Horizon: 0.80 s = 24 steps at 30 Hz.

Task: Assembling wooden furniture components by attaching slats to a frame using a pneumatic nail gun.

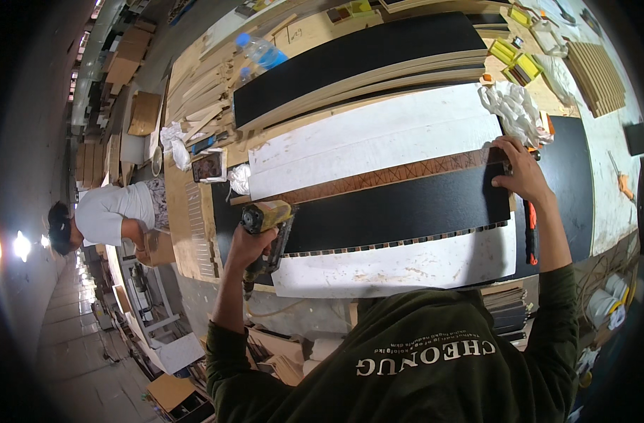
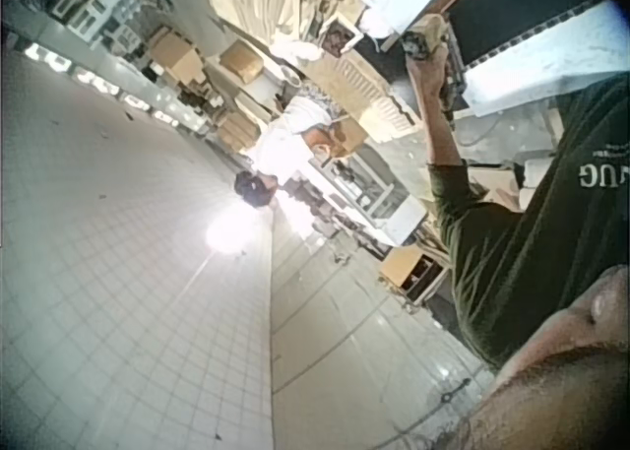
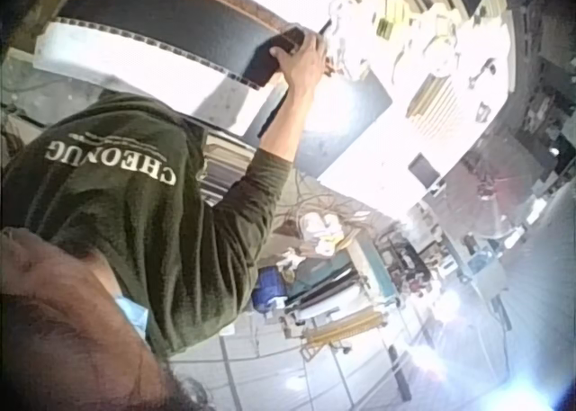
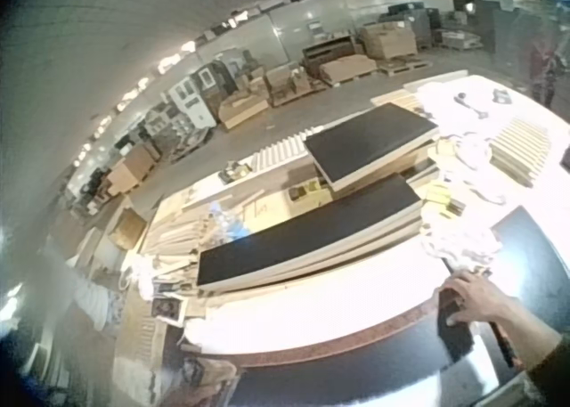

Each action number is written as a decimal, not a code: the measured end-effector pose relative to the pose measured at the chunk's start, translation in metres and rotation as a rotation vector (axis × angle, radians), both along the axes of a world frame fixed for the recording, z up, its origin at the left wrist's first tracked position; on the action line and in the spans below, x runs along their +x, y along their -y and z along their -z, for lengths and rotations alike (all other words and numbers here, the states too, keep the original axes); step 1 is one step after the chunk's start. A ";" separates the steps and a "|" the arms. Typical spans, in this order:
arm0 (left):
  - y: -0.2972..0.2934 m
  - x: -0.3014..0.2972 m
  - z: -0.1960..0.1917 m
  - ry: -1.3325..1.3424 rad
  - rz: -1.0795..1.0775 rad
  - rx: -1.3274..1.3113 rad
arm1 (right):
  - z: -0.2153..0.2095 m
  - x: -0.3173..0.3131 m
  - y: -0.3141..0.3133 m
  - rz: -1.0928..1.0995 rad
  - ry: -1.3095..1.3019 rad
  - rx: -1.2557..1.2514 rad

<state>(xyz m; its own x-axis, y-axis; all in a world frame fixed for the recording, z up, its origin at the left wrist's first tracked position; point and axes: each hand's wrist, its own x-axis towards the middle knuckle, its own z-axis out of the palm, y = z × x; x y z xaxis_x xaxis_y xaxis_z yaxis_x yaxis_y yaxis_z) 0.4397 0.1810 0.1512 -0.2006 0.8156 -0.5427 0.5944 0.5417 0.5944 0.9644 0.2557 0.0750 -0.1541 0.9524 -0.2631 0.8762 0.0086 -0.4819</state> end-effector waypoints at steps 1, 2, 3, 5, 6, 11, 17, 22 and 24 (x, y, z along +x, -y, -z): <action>0.000 0.000 0.001 0.000 0.002 -0.001 | 0.001 0.000 0.000 -0.002 0.011 0.006; 0.000 0.000 0.002 0.022 -0.012 0.013 | 0.001 0.001 0.001 -0.003 0.022 0.011; -0.001 0.000 0.003 0.043 -0.024 0.028 | 0.000 0.001 0.000 0.000 0.021 0.011; 0.001 0.000 0.002 0.039 -0.017 0.037 | -0.001 -0.001 0.000 -0.010 0.004 0.008; 0.002 0.000 0.001 0.038 -0.013 0.044 | -0.001 -0.001 0.000 -0.007 0.004 0.006; -0.003 0.013 -0.002 0.048 0.031 0.011 | -0.003 -0.003 -0.001 0.017 0.040 -0.030; -0.007 0.020 0.002 -0.006 0.096 -0.033 | -0.002 -0.001 0.000 -0.002 0.033 0.009; -0.011 0.020 0.002 -0.139 0.122 -0.088 | 0.000 0.000 0.000 -0.005 0.022 0.016; -0.008 0.020 0.000 -0.106 0.115 -0.054 | 0.001 0.001 0.000 0.004 0.032 0.004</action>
<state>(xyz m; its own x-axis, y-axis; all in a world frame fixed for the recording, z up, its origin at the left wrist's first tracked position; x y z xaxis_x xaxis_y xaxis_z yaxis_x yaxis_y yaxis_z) 0.4600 0.1886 0.1512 -0.1664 0.8066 -0.5672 0.7123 0.4961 0.4965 0.9650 0.2553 0.0745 -0.1417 0.9540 -0.2642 0.8913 0.0069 -0.4534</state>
